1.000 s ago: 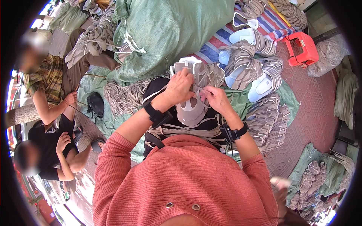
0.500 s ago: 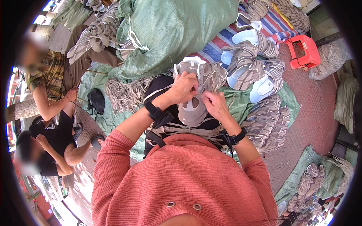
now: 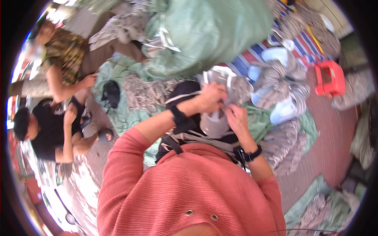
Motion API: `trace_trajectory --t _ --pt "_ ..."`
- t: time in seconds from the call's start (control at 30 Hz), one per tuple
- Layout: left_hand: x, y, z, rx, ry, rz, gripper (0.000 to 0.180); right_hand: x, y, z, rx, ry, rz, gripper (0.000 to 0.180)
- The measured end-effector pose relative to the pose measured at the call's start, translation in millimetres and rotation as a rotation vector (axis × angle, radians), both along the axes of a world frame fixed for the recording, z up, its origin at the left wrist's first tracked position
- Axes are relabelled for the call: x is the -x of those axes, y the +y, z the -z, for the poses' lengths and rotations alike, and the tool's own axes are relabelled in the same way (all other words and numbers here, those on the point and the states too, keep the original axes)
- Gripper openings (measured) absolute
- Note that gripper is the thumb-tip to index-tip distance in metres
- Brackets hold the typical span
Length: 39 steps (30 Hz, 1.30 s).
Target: Insert laces into the eyelets of a shoe upper.
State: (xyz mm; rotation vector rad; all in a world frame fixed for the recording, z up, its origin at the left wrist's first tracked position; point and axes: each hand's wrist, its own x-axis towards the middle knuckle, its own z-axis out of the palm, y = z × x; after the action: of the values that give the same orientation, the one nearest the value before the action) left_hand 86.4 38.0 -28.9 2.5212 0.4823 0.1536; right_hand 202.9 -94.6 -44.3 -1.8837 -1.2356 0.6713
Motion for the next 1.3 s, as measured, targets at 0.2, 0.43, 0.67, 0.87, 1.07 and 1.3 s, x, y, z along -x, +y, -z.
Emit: trace_trajectory --t 0.2,0.43,0.67,0.87,1.07,1.3 --pt "-17.0 -14.4 3.4 -0.035 -0.065 0.024 0.016 -14.4 -0.7 14.1 0.157 0.685 0.165 0.023" --pt "-9.0 -10.9 12.3 0.132 -0.154 0.016 0.014 -39.9 10.0 -45.2 0.079 -0.562 -0.254 0.027" --pt "-18.4 -8.1 18.5 0.167 -0.213 0.039 0.004 -61.0 36.5 -51.7 0.039 -0.601 -0.575 0.046" --pt "-18.6 8.9 10.7 0.129 -0.064 0.137 0.004 -60.8 29.7 -44.7 -0.017 -0.446 -0.592 0.033" --pt "-31.3 4.8 7.8 0.027 0.005 0.223 0.011 -55.9 15.2 -35.7 -0.071 -0.469 -0.494 0.032" --pt "-23.6 21.6 -21.5 -0.121 0.212 0.182 0.019 -58.2 24.4 -38.3 -0.137 -0.404 -0.503 0.025"
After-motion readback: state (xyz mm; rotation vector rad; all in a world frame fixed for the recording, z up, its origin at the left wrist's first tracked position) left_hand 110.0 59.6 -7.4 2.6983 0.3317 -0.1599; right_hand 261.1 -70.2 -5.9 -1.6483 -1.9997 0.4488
